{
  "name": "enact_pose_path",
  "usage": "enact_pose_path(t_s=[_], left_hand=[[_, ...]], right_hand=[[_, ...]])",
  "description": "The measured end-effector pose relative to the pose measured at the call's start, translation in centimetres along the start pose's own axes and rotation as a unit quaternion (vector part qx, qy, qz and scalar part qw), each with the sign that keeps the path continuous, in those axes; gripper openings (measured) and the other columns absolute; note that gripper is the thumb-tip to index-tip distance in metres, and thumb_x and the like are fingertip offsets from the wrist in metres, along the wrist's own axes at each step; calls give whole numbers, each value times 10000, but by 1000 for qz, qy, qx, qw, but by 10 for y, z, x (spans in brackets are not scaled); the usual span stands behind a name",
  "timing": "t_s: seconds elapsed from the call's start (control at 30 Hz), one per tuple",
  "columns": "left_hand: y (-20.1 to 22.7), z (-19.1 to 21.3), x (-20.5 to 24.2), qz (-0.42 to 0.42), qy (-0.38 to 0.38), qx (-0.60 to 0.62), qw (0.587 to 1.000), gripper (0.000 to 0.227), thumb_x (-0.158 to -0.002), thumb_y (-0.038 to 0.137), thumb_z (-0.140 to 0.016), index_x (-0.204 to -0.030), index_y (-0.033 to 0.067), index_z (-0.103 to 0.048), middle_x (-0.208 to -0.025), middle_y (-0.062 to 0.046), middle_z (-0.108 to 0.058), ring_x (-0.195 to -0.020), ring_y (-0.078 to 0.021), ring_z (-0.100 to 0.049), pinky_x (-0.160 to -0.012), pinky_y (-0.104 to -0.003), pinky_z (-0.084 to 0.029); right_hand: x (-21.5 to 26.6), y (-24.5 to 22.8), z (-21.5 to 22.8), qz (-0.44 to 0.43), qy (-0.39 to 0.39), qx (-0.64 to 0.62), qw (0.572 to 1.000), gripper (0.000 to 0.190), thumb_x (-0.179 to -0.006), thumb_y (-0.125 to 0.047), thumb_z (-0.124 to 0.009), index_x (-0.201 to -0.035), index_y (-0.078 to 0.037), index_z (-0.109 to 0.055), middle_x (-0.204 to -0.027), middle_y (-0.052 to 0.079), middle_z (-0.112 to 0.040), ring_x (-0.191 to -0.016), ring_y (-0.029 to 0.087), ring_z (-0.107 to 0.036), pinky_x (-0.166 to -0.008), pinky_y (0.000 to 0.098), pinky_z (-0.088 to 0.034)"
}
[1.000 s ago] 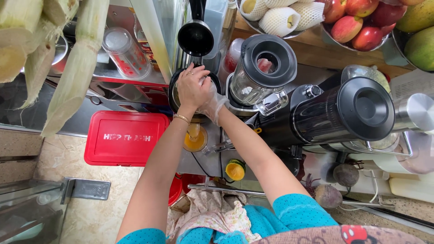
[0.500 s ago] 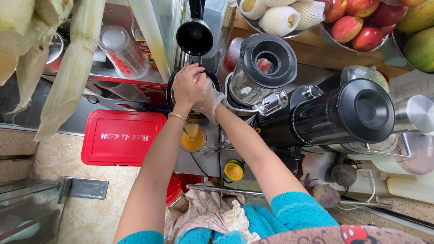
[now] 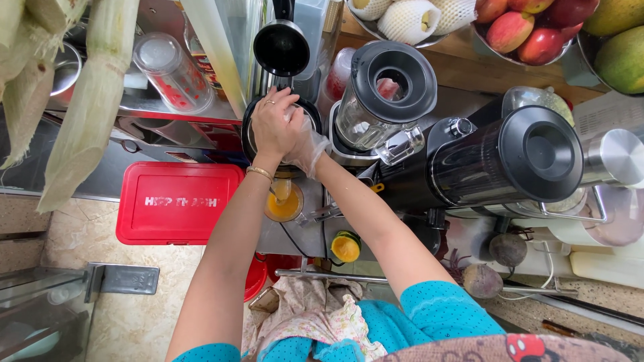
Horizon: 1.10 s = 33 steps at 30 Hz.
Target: A person is preparing fruit juice using fresh ingredients, liquids, and a cup sealing machine at a food stall.
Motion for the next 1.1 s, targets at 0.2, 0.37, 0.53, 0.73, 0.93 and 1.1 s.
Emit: enact_pose_path(t_s=[0.2,0.37,0.53,0.73,0.93,1.1], left_hand=[[8,-14,-3,-9,-43,-45,998,240,-833,205,-689,-1017,85,-788,-1257,-134,-717,-1314,-378,-567,-1134,-501,-365],[15,-6,8,-30,-12,-43,999,250,-862,195,-698,-1067,77,-777,-1311,-139,-696,-1343,-382,-546,-1150,-511,-361],[15,3,10,-28,18,-29,999,274,-856,214,-709,-1086,80,-777,-1344,-143,-671,-1365,-378,-526,-1147,-504,-368],[7,1,10,-6,18,-12,1000,262,-868,209,-704,-1088,88,-778,-1346,-126,-681,-1377,-367,-525,-1160,-498,-366],[-5,4,8,6,21,5,1000,233,-860,203,-696,-1035,85,-793,-1297,-131,-707,-1334,-374,-562,-1132,-456,-414],[-18,1,2,27,16,10,999,227,-861,219,-690,-998,74,-798,-1230,-144,-725,-1263,-392,-612,-1097,-444,-449]], right_hand=[[7,48,-34,-77,29,-507,858,514,-1064,-237,-548,-1536,-97,-402,-1527,68,-470,-1448,215,-435,-1226,349,-350],[21,52,-49,-98,-28,-705,702,495,-1131,-246,-418,-1596,-105,-322,-1603,56,-402,-1498,190,-381,-1262,345,-314],[14,45,-35,-40,-30,-447,893,481,-1129,-223,-436,-1581,-108,-317,-1598,54,-385,-1498,177,-370,-1260,329,-310],[16,54,-37,-74,-15,-366,927,433,-1081,-175,-549,-1491,-100,-429,-1471,57,-503,-1381,185,-486,-1171,342,-410],[4,16,-6,-47,-7,-18,999,428,-981,-201,-686,-1373,-128,-531,-1366,55,-579,-1311,221,-532,-1114,347,-431],[-3,24,-12,-12,-3,-27,1000,487,-953,-179,-685,-1395,-97,-497,-1390,92,-548,-1332,256,-512,-1120,358,-414]])
Point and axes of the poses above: each hand's wrist, its own x-axis away from the middle knuckle, its own z-axis out of the back of the hand, y = z × x, the point moved 9 cm from there along -x, towards the middle knuckle
